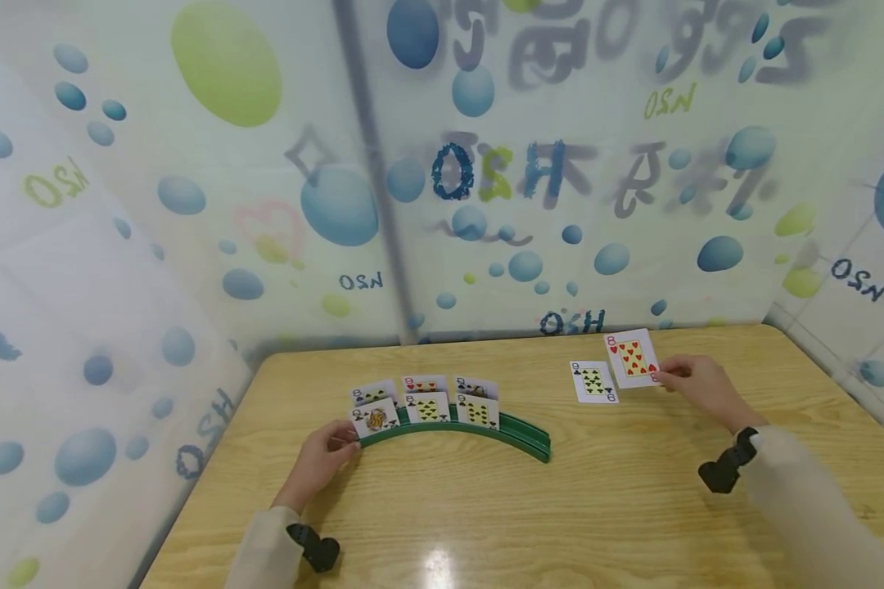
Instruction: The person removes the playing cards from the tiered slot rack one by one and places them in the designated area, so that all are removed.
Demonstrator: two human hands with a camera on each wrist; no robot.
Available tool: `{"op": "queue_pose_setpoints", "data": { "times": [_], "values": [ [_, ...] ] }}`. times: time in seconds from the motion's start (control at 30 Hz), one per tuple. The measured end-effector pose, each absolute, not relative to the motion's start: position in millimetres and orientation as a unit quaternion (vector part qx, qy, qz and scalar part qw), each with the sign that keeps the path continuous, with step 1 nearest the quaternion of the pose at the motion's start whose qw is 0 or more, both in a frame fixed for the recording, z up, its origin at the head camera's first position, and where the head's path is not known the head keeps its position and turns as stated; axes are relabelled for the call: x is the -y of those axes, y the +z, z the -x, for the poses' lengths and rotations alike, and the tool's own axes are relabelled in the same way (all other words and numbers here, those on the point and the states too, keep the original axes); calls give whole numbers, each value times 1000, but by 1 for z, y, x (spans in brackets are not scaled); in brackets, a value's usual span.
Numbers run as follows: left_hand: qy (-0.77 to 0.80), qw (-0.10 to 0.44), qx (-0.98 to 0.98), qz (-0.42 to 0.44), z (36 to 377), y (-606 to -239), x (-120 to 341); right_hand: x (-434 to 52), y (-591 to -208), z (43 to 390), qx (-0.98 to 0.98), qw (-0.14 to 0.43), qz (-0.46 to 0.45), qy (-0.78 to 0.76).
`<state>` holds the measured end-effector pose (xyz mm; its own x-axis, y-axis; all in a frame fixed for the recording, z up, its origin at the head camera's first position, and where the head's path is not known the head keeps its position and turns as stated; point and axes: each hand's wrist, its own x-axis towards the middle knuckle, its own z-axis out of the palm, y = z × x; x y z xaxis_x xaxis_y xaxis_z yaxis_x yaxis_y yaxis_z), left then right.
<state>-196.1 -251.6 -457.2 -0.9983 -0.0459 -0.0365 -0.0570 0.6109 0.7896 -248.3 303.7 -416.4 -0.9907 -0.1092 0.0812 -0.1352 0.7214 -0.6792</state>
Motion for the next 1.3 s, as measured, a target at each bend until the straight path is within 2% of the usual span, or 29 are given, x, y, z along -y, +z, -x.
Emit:
{"op": "queue_pose_setpoints", "data": {
  "times": [0.2, 0.57, 1.0, 1.3],
  "values": [
    [442, 5, -897, 28, 197, -458, 252, -317, -422, 255, 928, 5, -60, 367],
    [446, 9, -895, 23, 197, -457, 253, -328, -437, 267, 932, -55, -11, 358],
    [443, 3, -896, 20, 198, -459, 254, -318, -440, 263, 945, -23, 15, 327],
    [443, 7, -896, 22, 199, -460, 254, -311, -441, 259, 937, -21, 50, 344]
  ]
}}
